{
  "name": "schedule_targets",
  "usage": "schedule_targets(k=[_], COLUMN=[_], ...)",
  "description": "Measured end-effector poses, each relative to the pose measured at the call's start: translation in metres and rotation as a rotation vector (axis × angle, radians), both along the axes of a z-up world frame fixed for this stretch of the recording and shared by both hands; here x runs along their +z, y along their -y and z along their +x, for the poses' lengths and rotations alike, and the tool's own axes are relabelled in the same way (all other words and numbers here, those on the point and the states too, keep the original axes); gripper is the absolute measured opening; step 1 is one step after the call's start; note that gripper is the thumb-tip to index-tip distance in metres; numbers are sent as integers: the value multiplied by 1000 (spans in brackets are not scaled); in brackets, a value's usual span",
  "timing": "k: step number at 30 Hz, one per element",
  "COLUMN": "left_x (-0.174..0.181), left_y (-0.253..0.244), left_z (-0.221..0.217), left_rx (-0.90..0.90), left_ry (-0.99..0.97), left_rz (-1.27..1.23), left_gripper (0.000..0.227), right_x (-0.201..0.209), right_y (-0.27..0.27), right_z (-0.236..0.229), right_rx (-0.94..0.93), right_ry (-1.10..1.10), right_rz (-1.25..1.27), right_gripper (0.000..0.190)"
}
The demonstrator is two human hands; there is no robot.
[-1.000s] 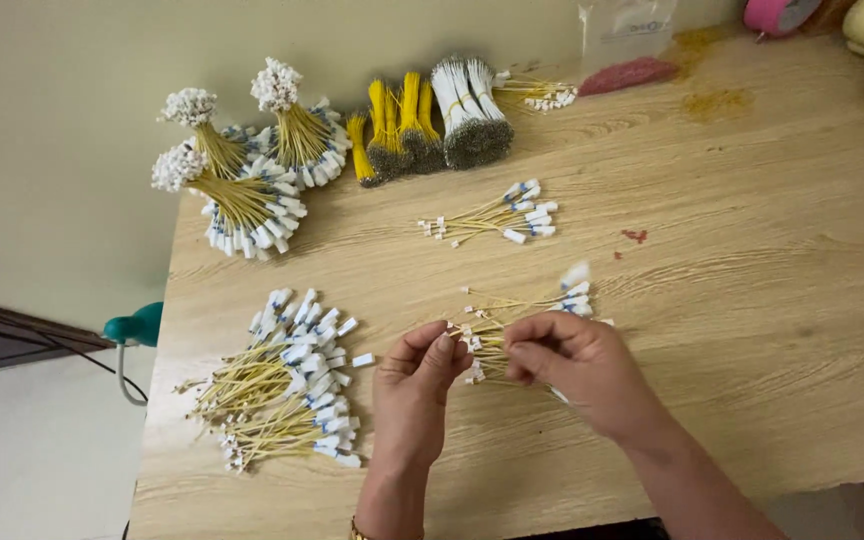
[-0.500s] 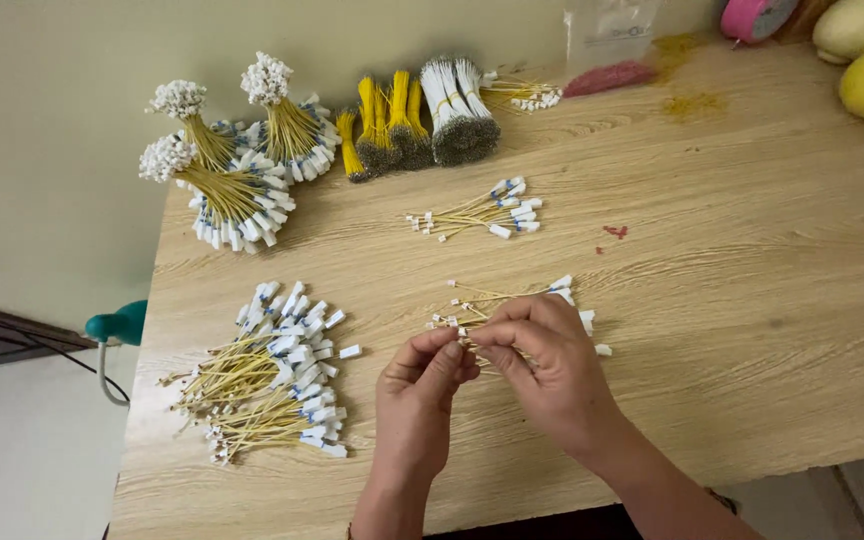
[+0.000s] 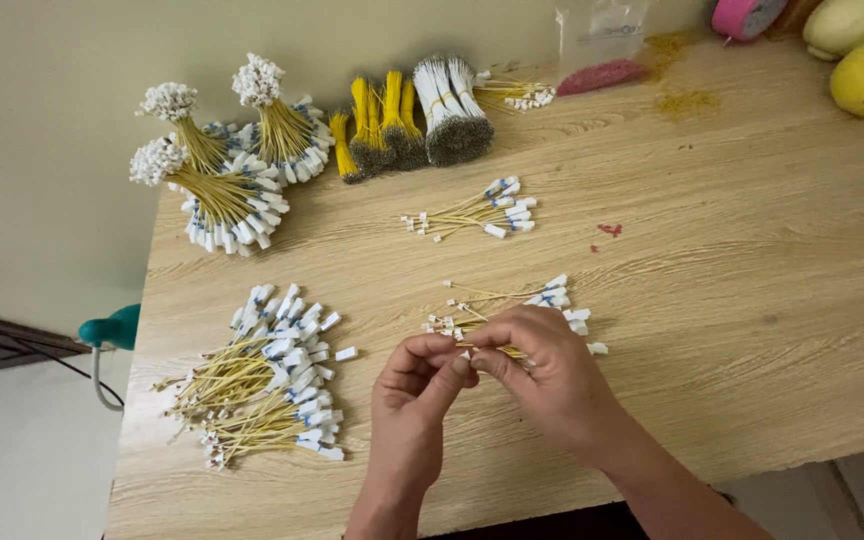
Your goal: Manually attaching small white plastic connectors to the ends of yellow wires at a workstation.
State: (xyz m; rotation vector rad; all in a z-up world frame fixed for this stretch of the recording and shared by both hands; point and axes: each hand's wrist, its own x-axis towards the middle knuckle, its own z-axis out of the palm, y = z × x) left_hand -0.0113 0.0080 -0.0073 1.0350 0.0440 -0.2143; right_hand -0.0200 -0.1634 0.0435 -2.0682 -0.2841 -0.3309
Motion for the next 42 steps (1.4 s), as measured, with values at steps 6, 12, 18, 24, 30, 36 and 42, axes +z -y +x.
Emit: schedule_targets(k=[6,12,18,24,30,36,42], left_x=[-1,1,-5,-7,-19,12,16], left_y=[-4,-5,-8,-10,-7,-11,-10], left_z=[1,4,13,12,20,47,91], left_rx=[-57,-94,-111,-119,-82,-64,-10], left_ry=[-5,11,-60,12,24,86,220], left_rz=[-17,3,-105,25,238,1145,1343], left_gripper=[18,16,23,23,22,22,26], right_x=[-7,-12,-13,-18,-20,-44,-78], right_y=[1,5,15,8,15,85,142], right_z=[-3,2,8,10,22,54,85], right_rx=[42,90,222,198,162,-341,-545], right_ry=[-19,37,-173,-232,-162,-381,-467], right_rz=[109,103,243,296,97,9,-410], right_gripper=[10,12,12,8,9,11,25])
